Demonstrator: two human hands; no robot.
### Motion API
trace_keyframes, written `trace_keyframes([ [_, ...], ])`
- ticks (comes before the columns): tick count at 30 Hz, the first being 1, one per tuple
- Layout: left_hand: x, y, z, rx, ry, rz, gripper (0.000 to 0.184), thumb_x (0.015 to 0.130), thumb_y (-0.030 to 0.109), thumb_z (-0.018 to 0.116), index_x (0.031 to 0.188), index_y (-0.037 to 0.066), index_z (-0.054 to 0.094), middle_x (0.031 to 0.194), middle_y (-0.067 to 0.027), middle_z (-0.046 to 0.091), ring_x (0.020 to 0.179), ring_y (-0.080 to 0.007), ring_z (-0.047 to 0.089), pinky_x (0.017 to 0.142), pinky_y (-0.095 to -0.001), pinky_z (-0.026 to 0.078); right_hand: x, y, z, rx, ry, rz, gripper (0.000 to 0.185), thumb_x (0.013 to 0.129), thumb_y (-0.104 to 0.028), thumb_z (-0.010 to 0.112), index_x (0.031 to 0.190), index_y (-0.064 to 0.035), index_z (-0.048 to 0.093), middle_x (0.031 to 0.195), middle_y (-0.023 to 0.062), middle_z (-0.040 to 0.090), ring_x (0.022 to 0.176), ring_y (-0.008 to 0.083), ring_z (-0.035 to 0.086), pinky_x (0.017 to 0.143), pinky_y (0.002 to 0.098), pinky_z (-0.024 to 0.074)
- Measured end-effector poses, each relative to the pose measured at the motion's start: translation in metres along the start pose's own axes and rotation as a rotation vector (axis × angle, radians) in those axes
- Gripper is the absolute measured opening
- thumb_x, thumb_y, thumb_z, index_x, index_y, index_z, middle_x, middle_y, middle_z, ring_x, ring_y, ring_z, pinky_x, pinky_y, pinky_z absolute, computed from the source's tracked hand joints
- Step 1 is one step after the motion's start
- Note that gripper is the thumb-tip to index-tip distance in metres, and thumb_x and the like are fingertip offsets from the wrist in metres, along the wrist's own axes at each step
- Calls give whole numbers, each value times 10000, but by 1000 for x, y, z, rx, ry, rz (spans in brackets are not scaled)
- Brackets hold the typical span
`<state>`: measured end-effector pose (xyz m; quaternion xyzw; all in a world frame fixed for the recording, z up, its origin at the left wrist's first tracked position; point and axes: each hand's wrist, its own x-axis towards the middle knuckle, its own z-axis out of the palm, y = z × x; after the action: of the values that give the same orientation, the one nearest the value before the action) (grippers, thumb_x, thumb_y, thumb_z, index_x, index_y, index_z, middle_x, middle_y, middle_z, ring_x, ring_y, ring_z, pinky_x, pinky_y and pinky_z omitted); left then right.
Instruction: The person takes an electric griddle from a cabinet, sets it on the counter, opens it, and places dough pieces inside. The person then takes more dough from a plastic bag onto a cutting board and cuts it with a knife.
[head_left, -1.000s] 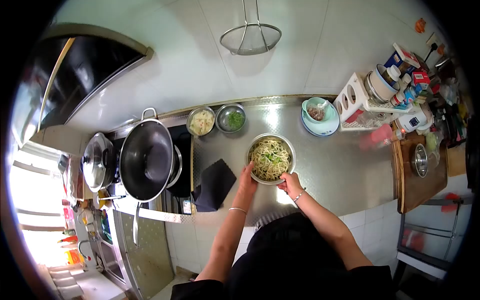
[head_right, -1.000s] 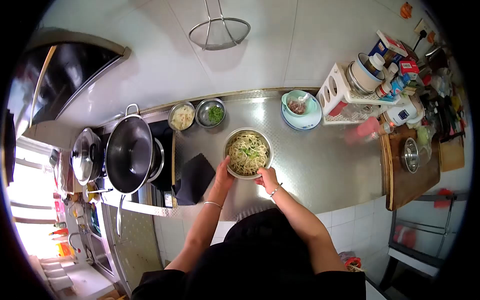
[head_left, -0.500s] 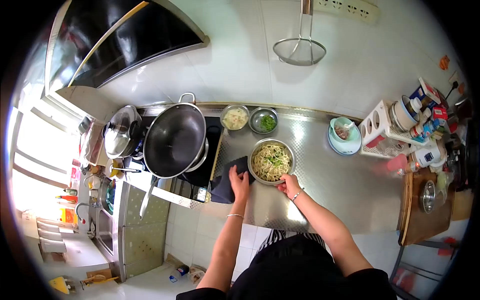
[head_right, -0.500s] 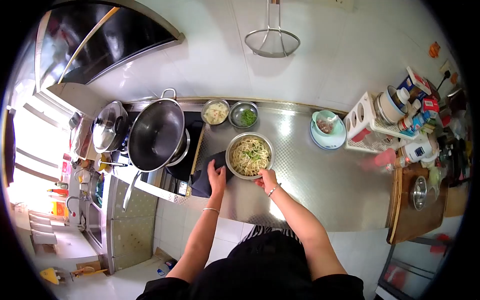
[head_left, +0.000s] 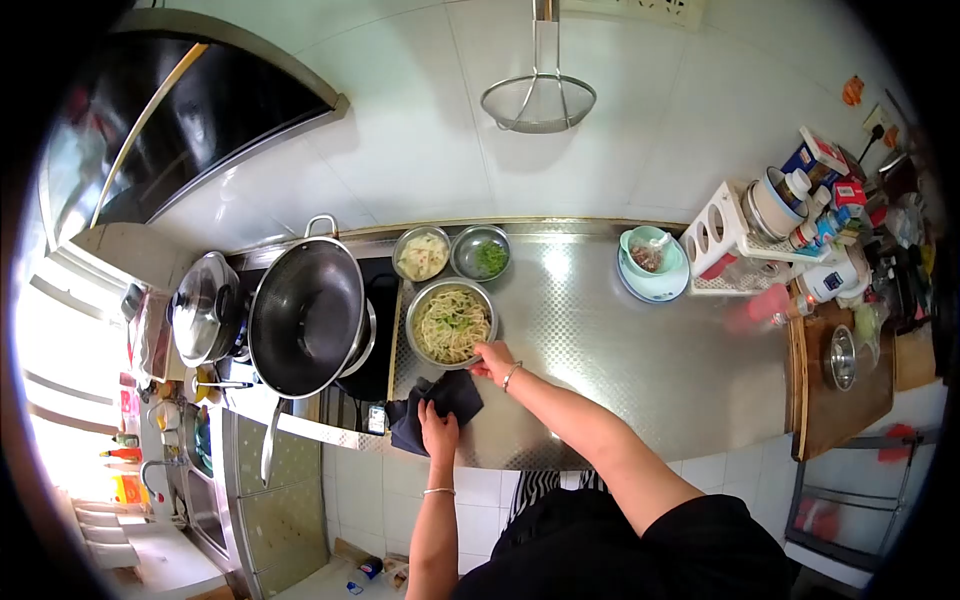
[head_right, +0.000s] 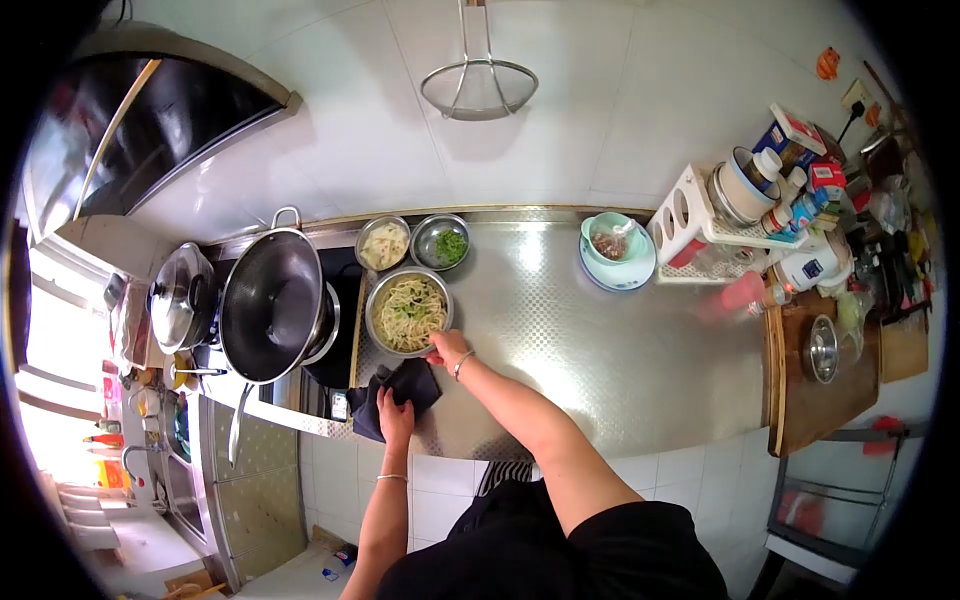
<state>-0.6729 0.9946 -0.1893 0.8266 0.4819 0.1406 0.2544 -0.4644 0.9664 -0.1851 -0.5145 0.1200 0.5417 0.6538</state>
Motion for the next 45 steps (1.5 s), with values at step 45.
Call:
trace_keyframes([
  [45,-358,278,161,-2013,-908,-1070,496,919,399,421,1283,63,421,1331,-100,466,1205,-249,455,998,-427,359,-361,99,-432,1112,-23,-274,402,877,-394,518,1118,-74,558,1073,80,610,970,223,591,847,355,483],
])
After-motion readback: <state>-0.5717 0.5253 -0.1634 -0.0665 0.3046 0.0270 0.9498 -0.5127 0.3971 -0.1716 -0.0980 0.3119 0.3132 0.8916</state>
